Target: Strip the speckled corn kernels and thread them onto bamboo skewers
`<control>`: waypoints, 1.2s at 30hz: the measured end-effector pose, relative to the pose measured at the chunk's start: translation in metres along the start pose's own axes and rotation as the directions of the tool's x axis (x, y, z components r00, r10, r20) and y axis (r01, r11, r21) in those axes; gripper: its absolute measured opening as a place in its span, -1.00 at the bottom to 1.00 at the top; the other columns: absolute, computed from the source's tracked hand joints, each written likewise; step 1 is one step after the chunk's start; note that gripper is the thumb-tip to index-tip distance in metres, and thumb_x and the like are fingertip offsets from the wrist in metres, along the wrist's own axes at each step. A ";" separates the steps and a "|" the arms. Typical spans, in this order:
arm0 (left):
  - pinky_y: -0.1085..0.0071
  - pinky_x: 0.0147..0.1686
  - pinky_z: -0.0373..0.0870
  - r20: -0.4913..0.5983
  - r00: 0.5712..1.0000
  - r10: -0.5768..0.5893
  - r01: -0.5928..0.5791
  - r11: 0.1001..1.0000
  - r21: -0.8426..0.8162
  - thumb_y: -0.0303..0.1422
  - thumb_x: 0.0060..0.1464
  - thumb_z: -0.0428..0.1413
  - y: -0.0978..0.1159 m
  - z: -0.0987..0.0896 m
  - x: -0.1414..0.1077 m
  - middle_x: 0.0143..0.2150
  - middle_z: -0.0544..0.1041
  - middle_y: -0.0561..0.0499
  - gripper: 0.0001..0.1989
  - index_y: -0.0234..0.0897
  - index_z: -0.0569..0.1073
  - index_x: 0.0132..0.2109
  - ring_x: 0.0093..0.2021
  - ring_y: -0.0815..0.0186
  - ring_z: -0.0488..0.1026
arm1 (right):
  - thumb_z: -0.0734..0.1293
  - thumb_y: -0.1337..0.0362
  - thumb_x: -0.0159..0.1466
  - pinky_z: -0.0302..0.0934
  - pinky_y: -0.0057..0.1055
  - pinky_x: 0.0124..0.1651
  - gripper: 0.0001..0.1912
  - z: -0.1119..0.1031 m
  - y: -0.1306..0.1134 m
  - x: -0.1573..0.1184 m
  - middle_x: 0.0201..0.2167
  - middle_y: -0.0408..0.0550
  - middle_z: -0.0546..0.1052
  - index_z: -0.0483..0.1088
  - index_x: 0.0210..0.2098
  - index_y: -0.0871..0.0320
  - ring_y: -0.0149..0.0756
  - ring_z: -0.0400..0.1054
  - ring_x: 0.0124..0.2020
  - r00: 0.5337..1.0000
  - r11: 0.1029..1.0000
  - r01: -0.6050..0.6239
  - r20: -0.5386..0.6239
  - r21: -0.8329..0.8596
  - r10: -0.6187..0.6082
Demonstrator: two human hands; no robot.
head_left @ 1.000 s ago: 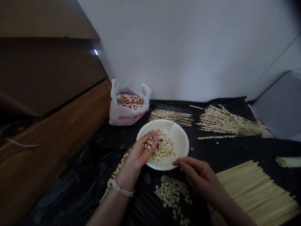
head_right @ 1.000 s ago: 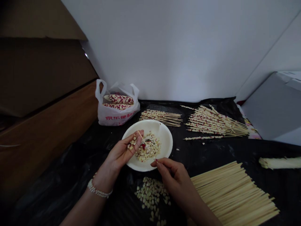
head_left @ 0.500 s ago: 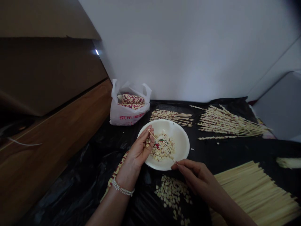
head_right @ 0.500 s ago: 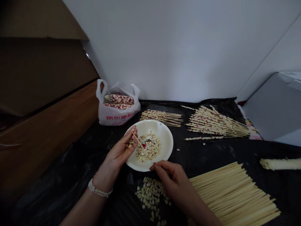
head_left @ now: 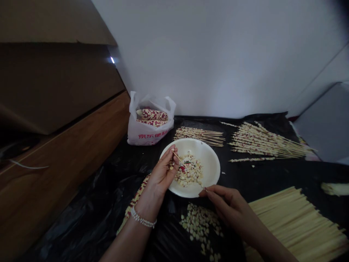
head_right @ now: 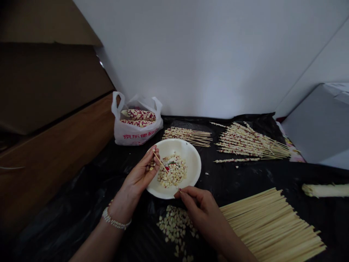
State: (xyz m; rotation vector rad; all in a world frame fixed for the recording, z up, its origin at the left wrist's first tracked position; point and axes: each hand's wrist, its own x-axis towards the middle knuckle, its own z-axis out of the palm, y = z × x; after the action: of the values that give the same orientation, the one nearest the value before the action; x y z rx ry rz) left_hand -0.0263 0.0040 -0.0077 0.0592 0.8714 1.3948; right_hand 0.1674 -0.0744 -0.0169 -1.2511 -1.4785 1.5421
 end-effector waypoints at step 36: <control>0.67 -0.22 0.47 -0.039 0.995 0.092 -0.091 0.996 0.012 -0.65 0.11 0.09 -0.006 -0.003 0.004 -0.20 0.59 -0.02 -0.75 -0.34 0.56 -0.12 -0.27 0.49 0.52 | 0.25 -0.02 0.30 -0.31 -0.50 -0.63 -0.59 0.006 -0.002 -0.006 -0.74 -0.33 0.08 0.52 -0.25 0.20 -0.52 -0.11 -0.70 0.995 0.991 -0.097 0.011 0.095 0.096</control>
State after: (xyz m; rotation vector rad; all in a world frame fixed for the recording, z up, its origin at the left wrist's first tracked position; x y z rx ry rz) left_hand -0.0231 0.0047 -0.0150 0.0807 0.9182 1.4811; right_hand 0.1632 -0.0818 -0.0145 -1.2792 -1.3494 1.6612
